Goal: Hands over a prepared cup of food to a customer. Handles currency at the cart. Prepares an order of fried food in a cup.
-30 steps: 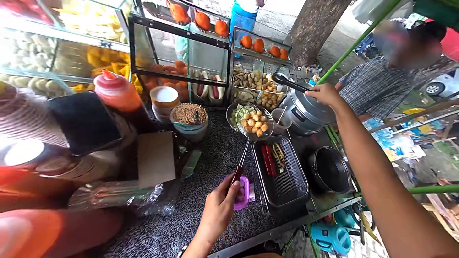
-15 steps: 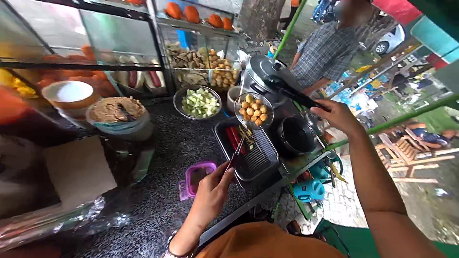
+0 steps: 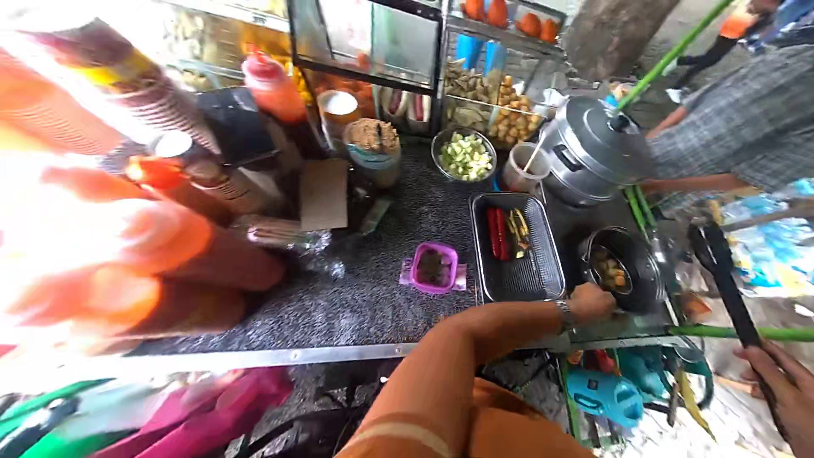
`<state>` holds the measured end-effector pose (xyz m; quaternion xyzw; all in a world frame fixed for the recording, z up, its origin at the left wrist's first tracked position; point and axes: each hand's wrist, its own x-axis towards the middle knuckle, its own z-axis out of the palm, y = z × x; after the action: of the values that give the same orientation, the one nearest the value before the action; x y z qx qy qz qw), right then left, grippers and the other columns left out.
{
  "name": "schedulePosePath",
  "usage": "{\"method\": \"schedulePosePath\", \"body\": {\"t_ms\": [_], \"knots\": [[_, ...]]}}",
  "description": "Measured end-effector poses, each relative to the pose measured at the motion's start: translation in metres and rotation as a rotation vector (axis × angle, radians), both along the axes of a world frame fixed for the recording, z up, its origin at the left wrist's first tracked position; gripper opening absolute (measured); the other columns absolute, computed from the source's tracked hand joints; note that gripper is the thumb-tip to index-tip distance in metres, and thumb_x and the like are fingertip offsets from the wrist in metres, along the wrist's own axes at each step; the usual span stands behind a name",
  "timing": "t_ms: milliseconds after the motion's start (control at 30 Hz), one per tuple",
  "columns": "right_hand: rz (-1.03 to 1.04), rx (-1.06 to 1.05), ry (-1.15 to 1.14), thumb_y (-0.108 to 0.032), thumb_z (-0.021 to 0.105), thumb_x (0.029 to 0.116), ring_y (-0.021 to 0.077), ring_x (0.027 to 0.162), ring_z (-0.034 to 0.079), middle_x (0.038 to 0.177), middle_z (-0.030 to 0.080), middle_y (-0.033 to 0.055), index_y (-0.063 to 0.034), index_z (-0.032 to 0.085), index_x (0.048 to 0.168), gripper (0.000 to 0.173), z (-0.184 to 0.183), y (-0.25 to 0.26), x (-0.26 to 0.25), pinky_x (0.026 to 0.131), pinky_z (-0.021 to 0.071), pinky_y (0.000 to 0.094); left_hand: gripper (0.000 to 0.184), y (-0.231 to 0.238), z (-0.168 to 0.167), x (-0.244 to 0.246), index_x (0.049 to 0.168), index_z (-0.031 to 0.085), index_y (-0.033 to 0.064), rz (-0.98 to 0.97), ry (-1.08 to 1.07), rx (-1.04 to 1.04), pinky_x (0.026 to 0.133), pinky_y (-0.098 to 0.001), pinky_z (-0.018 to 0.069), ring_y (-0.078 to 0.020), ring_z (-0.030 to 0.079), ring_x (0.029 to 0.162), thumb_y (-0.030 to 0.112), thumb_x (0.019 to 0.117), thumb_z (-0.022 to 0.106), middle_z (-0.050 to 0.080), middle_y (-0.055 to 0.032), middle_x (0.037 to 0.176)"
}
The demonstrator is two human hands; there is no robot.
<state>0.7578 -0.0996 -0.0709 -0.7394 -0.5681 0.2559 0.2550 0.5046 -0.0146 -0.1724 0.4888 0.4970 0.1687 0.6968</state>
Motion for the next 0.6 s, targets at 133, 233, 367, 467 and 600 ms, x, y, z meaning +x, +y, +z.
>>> {"method": "schedulePosePath", "body": {"t_ms": [133, 233, 367, 467, 600], "knots": [[0.045, 0.005, 0.077, -0.026, 0.05, 0.1075, -0.003, 0.072, 0.056, 0.107, 0.064, 0.0074, 0.0075, 0.047, 0.144, 0.05, -0.011, 0.004, -0.019, 0.063, 0.0475, 0.0145, 0.045, 0.007, -0.011, 0.015, 0.112, 0.061, -0.0068, 0.052, -0.072, -0.076, 0.081, -0.045, 0.0525, -0.0264, 0.064, 0.093, 0.03, 0.1105, 0.035, 0.064, -0.0198, 0.108], [0.106, 0.022, 0.096, -0.027, 0.05, 0.1067, -0.0026, 0.074, 0.057, 0.109, 0.063, 0.0081, 0.0076, 0.046, 0.145, 0.052, -0.016, 0.01, -0.039, 0.065, 0.0491, 0.0147, 0.053, 0.006, -0.006, -0.011, 0.135, 0.054, -0.0111, -0.088, 0.012, 0.185, 0.104, -0.0572, 0.045, -0.0416, 0.058, 0.125, 0.033, 0.1124, 0.035, 0.057, -0.0327, 0.135], [0.19, -0.045, 0.153, -0.025, 0.047, 0.1084, 0.0048, 0.083, 0.063, 0.116, 0.064, 0.0151, 0.0085, 0.042, 0.148, 0.052, -0.034, 0.007, -0.079, 0.072, 0.0546, 0.0226, 0.044, -0.018, 0.031, -0.112, 0.143, 0.055, -0.0011, 0.087, 0.241, 0.639, 0.113, -0.0517, 0.0413, -0.0396, 0.053, 0.133, 0.024, 0.107, 0.051, 0.057, -0.0267, 0.141], [0.282, -0.159, 0.144, -0.034, 0.051, 0.1067, 0.0248, 0.098, 0.067, 0.127, 0.063, 0.0251, 0.0047, 0.04, 0.152, 0.061, -0.074, 0.007, -0.115, 0.083, 0.057, 0.0437, 0.034, -0.022, 0.047, -0.216, 0.134, 0.061, -0.0003, 0.319, 0.391, 0.808, 0.109, -0.0512, 0.0464, -0.0358, 0.058, 0.127, 0.014, 0.1031, 0.057, 0.062, -0.0226, 0.132], [0.294, -0.227, -0.023, -0.047, 0.065, 0.0985, 0.0528, 0.131, 0.051, 0.143, 0.049, 0.0384, 0.0071, 0.042, 0.152, 0.08, -0.126, 0.018, -0.175, 0.109, 0.0401, 0.0674, 0.034, 0.004, 0.057, -0.355, 0.132, 0.058, -0.0057, 0.589, 0.663, 0.83, 0.108, -0.0558, 0.0457, -0.0429, 0.056, 0.128, 0.012, 0.1036, 0.054, 0.058, -0.0287, 0.133]]}}
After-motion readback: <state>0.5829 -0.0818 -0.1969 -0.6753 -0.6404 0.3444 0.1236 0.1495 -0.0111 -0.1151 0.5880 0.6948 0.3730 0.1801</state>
